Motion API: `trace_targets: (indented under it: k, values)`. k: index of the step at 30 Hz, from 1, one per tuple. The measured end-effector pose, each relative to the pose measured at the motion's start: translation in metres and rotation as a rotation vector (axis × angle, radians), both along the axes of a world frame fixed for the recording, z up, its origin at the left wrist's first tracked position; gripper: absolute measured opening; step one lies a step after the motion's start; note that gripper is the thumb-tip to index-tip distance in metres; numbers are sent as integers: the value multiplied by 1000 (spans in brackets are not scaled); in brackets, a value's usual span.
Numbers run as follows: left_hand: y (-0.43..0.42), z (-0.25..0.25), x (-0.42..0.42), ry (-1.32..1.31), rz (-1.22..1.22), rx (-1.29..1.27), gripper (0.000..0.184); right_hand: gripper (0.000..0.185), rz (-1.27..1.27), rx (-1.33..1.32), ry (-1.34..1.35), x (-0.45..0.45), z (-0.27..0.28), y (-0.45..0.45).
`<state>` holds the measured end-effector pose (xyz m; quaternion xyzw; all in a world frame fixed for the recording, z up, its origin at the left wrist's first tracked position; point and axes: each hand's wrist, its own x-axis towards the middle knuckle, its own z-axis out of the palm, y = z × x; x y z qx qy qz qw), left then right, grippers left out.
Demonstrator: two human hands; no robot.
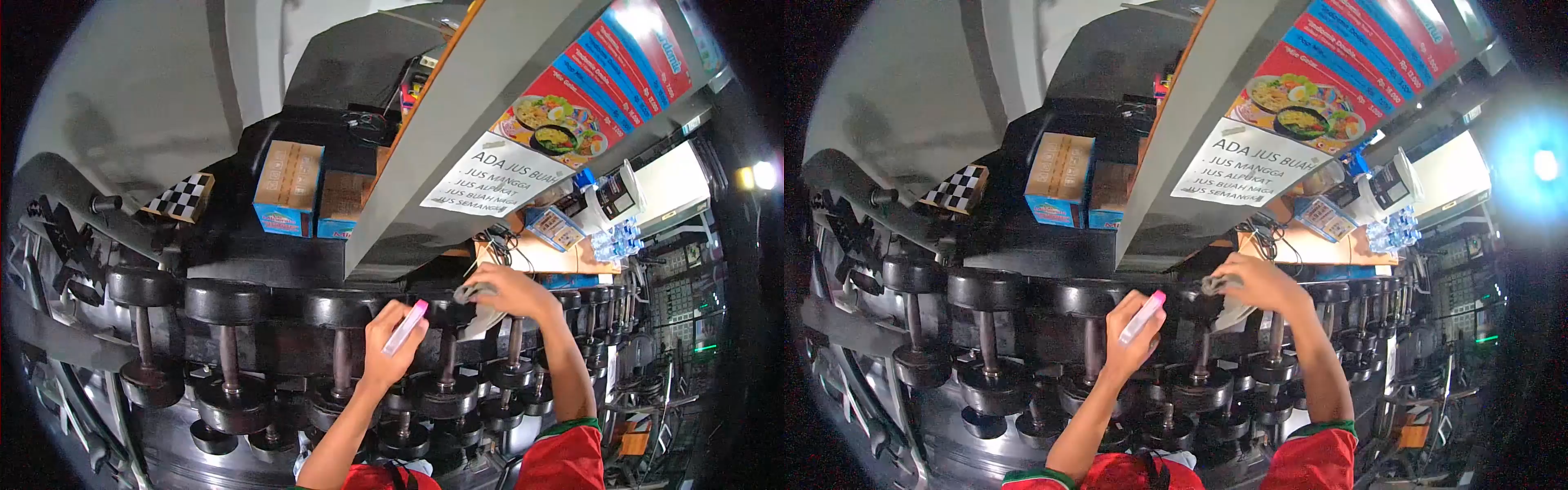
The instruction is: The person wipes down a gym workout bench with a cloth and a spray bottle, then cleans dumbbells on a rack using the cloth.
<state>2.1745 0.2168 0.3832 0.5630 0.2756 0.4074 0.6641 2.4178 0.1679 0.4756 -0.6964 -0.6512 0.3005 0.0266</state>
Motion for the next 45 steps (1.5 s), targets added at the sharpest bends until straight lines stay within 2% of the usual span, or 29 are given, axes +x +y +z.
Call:
trace_targets:
  k: [3,6,9,11,15,16,21,25,27,29,31,32,33,35,36,37,40,42,43,45]
  values:
    - [7,2,25,10,-37,-101,17,32,-40,59,-49,33,-9,-7]
    - [19,9,39,172,-221,-277,25,33,-142,-17,13,57,-32,-6]
    - [28,-6,55,63,-176,-409,24,38,-228,-88,103,60,-45,5]
    - [34,-11,59,30,-167,-497,22,50,-291,-181,154,54,-45,16]
    - [42,-17,63,37,-179,-567,21,52,-236,-245,119,60,-64,36]
    - [43,-16,63,33,-191,-590,21,51,-188,-327,165,64,-70,42]
    - [44,-14,67,148,-207,-600,20,44,28,-304,136,63,-122,53]
    - [43,-12,67,158,-191,-641,21,38,53,-282,198,39,-114,64]
    - [45,-9,67,151,-185,-666,22,32,62,-75,337,32,-121,59]
    - [44,-8,67,155,-176,-680,22,29,88,-69,328,33,-115,58]
    - [44,-9,67,167,-184,-680,22,26,129,-62,542,41,-101,55]
    - [44,-9,67,177,-189,-676,23,23,110,-217,556,47,-83,54]
    - [43,-9,67,175,-193,-680,23,23,130,-186,665,51,-76,49]
    - [43,-9,68,176,-173,-683,23,27,75,-253,643,67,-68,38]
    - [42,-6,69,190,-160,-693,23,30,-1,-378,582,78,-68,32]
    - [42,-6,69,192,-166,-700,23,31,-56,-363,514,87,-75,26]
    - [42,-6,71,227,-153,-691,22,32,-53,-380,415,96,-101,30]
    - [42,-6,70,248,-155,-681,23,33,26,-377,255,88,-129,41]
    - [42,-6,70,249,-160,-681,23,32,-10,-333,293,76,-141,46]
    - [42,-7,71,238,-155,-693,25,30,92,-136,351,57,-155,55]
